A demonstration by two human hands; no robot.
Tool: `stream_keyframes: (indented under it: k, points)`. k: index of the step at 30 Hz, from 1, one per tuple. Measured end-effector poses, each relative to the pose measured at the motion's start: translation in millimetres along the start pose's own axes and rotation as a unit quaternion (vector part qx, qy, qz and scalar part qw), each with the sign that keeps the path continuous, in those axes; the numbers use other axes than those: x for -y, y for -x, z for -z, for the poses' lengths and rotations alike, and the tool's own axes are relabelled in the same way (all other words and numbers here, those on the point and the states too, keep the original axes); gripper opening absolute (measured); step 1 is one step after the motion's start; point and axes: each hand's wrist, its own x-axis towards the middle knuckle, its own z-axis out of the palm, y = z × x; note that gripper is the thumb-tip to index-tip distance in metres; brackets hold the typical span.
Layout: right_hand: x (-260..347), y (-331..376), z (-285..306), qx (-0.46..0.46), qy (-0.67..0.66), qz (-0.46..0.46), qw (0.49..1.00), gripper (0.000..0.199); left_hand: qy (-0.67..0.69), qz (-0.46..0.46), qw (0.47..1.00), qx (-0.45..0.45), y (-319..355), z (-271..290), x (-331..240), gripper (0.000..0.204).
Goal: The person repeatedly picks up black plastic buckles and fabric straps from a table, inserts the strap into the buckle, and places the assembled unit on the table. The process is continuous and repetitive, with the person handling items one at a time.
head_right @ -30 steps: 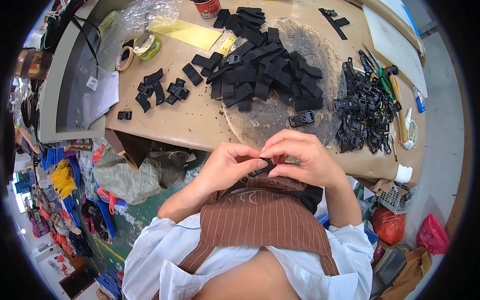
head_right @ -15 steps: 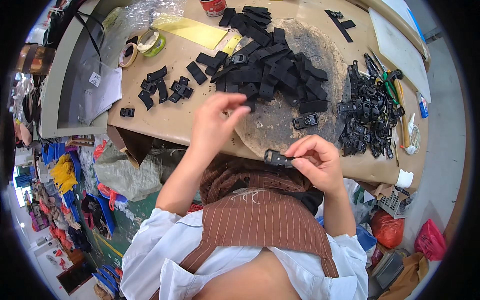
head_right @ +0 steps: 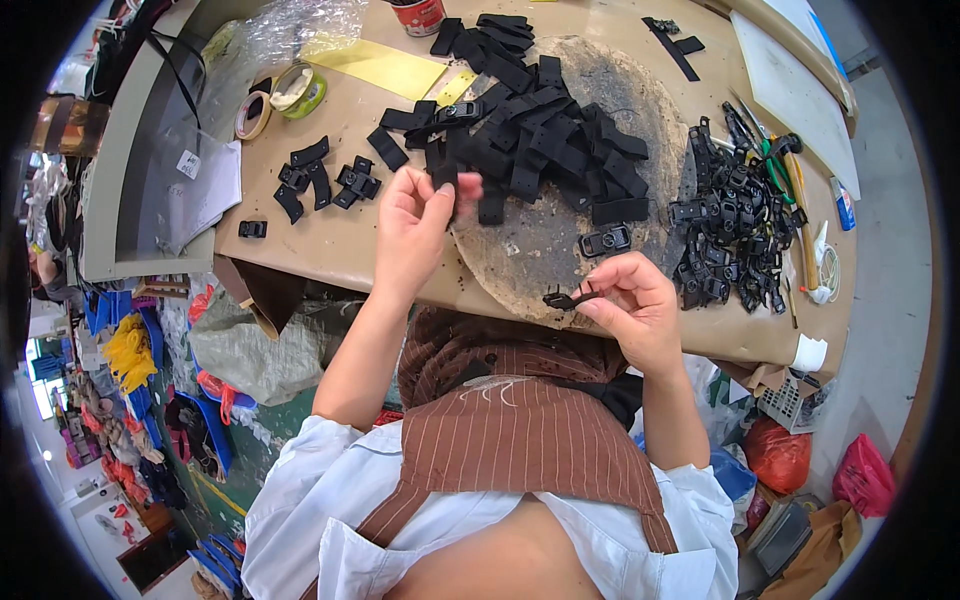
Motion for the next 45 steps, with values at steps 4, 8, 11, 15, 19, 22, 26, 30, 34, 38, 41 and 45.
stream_keyframes:
  k: [4, 8, 11, 15, 19, 22, 26, 30, 34, 38, 41, 45]
  points:
    - [29.4, 0.5, -17.1, 0.081, -0.003, 0.053, 0.995, 0.025, 0.132, 0.123, 0.979, 0.098, 25.9, -8.9, -5.6, 0.002]
    - [43.3, -7.8, -28.4, 0.125, 0.049, 0.137, 0.981, 0.025, 0.137, 0.124, 0.975, 0.122, 53.6, -36.7, -22.0, 0.031]
    - [29.3, -9.1, -21.0, 0.066, 0.063, 0.102, 0.991, 0.022, 0.127, 0.091, 0.979, 0.131, 59.7, -41.1, -17.0, 0.033]
    - [23.0, -6.0, -16.0, 0.072, 0.07, 0.121, 0.988, 0.023, 0.08, 0.14, 0.975, 0.153, 61.9, -36.4, -15.7, 0.027]
    - [24.6, -8.5, -13.9, 0.087, 0.108, 0.12, 0.983, 0.023, 0.075, 0.168, 0.972, 0.149, 63.9, -36.4, -24.9, 0.023]
    - [27.3, -9.8, -13.7, 0.092, 0.118, 0.114, 0.982, 0.023, 0.056, 0.16, 0.971, 0.166, 65.1, -35.2, -25.3, 0.024]
    - [27.3, -12.1, -10.9, 0.104, 0.119, 0.109, 0.981, 0.022, 0.033, 0.158, 0.969, 0.185, 67.0, -34.7, -25.6, 0.026]
    - [24.7, -11.3, -8.8, 0.087, 0.072, 0.074, 0.991, 0.021, 0.006, 0.156, 0.968, 0.196, 68.4, -35.3, -27.4, 0.025]
    - [23.3, -11.5, -8.5, 0.064, 0.074, 0.01, 0.995, 0.018, -0.042, 0.133, 0.965, 0.223, 72.7, -34.4, -25.6, 0.027]
    - [16.4, -12.7, -12.5, 0.008, 0.038, -0.048, 0.998, 0.017, -0.046, 0.145, 0.96, 0.236, 80.9, -35.7, -26.0, 0.03]
    - [12.3, -8.8, -14.2, 0.021, 0.069, -0.01, 0.997, 0.018, 0.015, 0.173, 0.96, 0.218, 80.0, -35.7, -26.3, 0.03]
    - [7.5, -8.8, -12.4, 0.039, 0.12, 0.074, 0.989, 0.021, -0.022, 0.175, 0.955, 0.238, 82.0, -31.5, -16.2, 0.03]
